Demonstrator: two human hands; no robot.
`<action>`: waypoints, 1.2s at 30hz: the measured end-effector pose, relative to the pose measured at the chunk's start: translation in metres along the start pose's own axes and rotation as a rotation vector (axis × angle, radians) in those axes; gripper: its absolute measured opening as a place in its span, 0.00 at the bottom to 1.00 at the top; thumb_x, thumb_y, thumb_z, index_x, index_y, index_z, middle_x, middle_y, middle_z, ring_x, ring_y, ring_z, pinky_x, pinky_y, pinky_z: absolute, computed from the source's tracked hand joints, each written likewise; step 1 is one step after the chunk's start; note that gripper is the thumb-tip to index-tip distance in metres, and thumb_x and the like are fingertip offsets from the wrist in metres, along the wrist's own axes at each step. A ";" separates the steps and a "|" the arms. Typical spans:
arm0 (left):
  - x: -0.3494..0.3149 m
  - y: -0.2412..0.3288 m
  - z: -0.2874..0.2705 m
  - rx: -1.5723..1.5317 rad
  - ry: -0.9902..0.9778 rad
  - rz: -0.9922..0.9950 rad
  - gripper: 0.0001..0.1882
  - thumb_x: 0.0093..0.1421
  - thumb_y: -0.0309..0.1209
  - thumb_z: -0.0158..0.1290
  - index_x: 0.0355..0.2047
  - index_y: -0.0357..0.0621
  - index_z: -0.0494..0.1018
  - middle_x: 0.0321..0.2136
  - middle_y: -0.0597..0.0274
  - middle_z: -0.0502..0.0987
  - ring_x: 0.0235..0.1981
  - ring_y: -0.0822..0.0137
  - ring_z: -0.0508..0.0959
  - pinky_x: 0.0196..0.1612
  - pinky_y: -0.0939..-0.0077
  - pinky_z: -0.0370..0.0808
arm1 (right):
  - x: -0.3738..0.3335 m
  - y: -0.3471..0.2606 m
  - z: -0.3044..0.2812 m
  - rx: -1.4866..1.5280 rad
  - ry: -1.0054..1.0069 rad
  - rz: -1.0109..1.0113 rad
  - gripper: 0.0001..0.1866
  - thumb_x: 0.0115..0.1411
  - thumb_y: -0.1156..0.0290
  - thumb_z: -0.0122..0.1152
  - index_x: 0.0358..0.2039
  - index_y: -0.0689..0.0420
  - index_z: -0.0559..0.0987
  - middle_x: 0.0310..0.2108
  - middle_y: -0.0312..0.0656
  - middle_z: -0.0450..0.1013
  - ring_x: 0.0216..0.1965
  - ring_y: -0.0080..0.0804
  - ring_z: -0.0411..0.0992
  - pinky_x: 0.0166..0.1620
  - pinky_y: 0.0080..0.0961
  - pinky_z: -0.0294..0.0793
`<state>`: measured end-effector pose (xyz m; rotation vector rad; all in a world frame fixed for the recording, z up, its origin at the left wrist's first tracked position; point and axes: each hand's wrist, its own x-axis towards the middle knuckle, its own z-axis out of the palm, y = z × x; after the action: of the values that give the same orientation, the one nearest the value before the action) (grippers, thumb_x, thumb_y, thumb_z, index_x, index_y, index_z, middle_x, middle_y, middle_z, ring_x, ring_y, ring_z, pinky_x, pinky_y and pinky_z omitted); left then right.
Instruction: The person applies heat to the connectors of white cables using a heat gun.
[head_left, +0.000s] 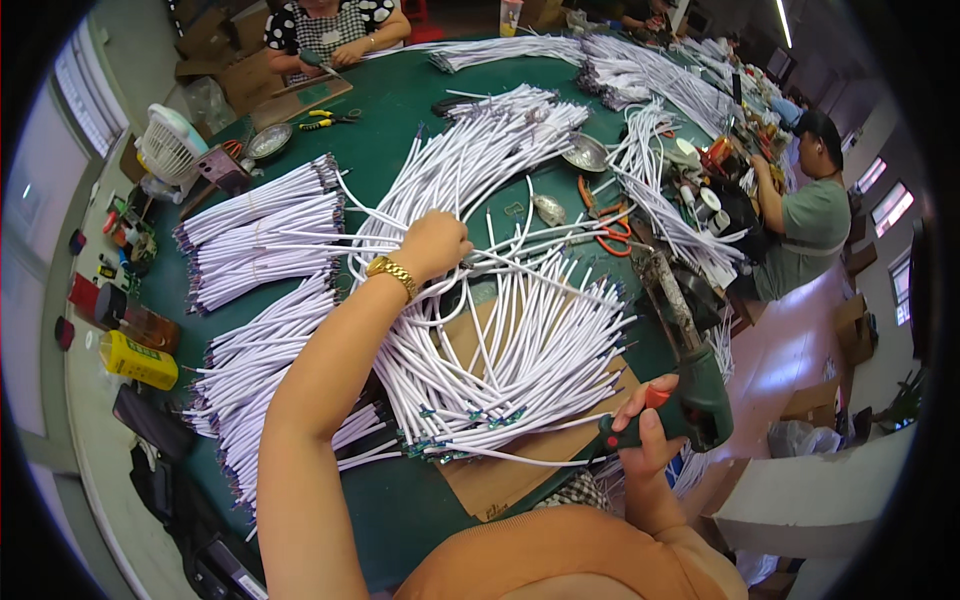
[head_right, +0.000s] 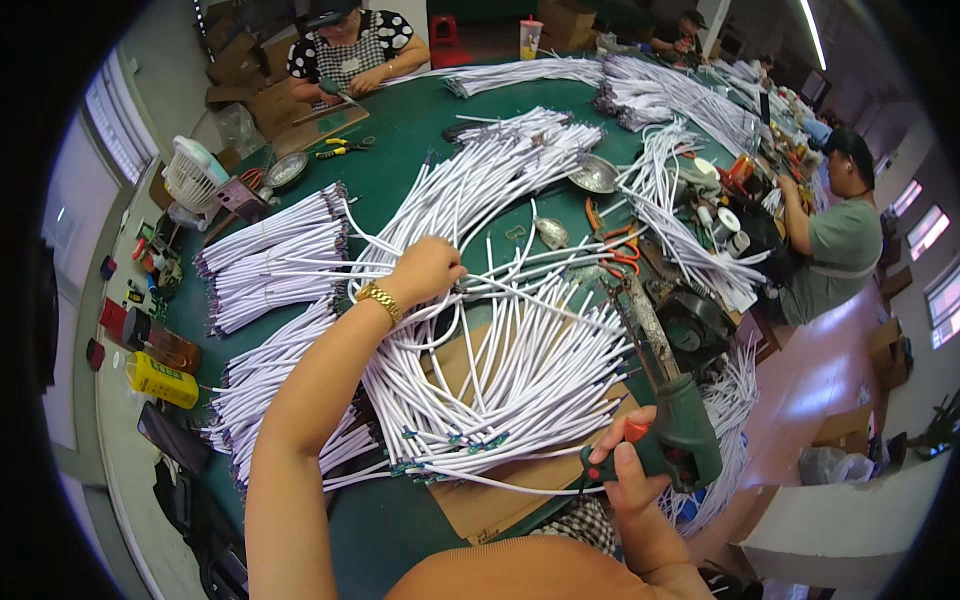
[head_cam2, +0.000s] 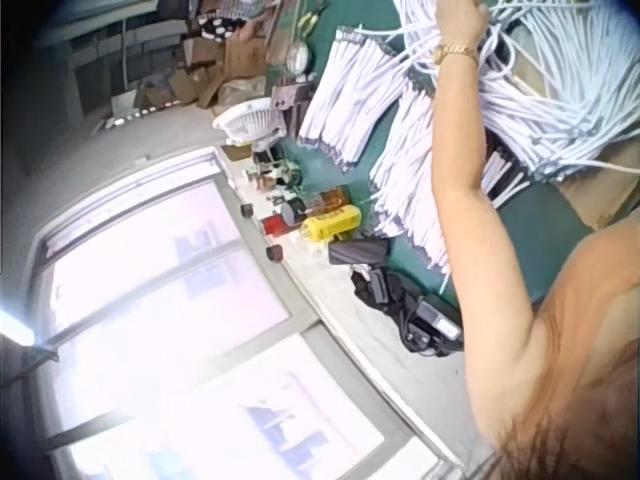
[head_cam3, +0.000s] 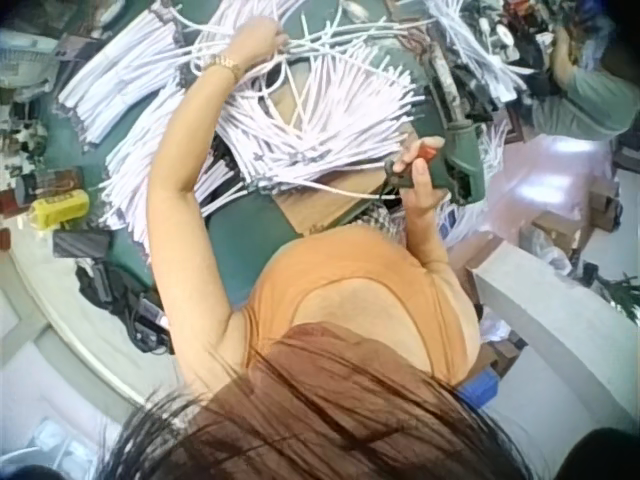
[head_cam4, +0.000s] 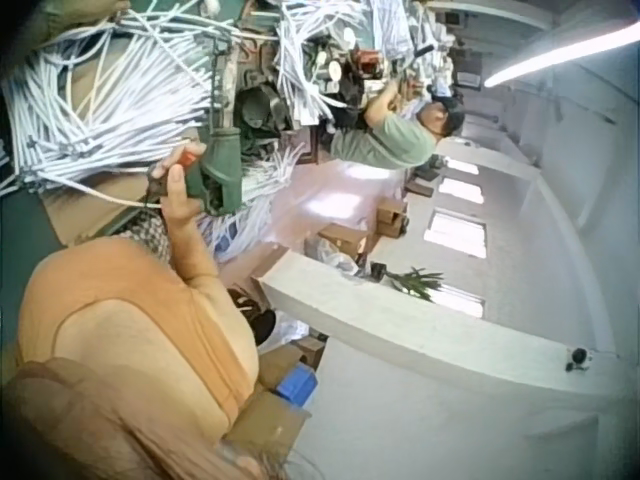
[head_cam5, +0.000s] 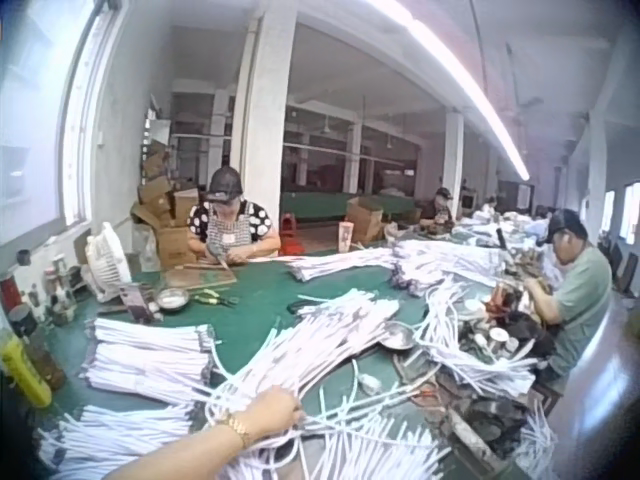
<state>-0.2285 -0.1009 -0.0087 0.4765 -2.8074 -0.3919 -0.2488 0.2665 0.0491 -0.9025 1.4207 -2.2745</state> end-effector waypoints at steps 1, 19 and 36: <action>-0.002 0.000 0.000 0.008 0.067 0.046 0.09 0.49 0.35 0.55 0.23 0.42 0.77 0.26 0.52 0.76 0.32 0.51 0.74 0.38 0.60 0.71 | 0.000 0.001 -0.001 -0.042 0.008 -0.020 0.18 0.55 0.70 0.52 0.45 0.61 0.62 0.26 0.42 0.65 0.21 0.24 0.66 0.28 0.20 0.70; -0.228 0.021 -0.062 0.000 0.171 -0.404 0.06 0.47 0.23 0.55 0.21 0.36 0.68 0.21 0.53 0.69 0.25 0.55 0.70 0.30 0.65 0.67 | -0.001 0.025 0.012 0.161 -0.091 0.376 0.18 0.55 0.71 0.53 0.44 0.61 0.63 0.26 0.44 0.67 0.20 0.25 0.67 0.27 0.22 0.70; -0.242 0.175 -0.072 -0.856 0.171 -0.112 0.07 0.55 0.25 0.54 0.29 0.37 0.66 0.26 0.56 0.67 0.25 0.64 0.68 0.28 0.75 0.66 | -0.038 0.033 0.074 0.291 -0.393 0.617 0.22 0.55 0.82 0.55 0.50 0.59 0.62 0.34 0.40 0.69 0.31 0.23 0.71 0.31 0.18 0.70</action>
<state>-0.0357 0.1287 0.0599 0.4247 -2.1656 -1.3991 -0.1739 0.2220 0.0293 -0.6511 0.9829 -1.6689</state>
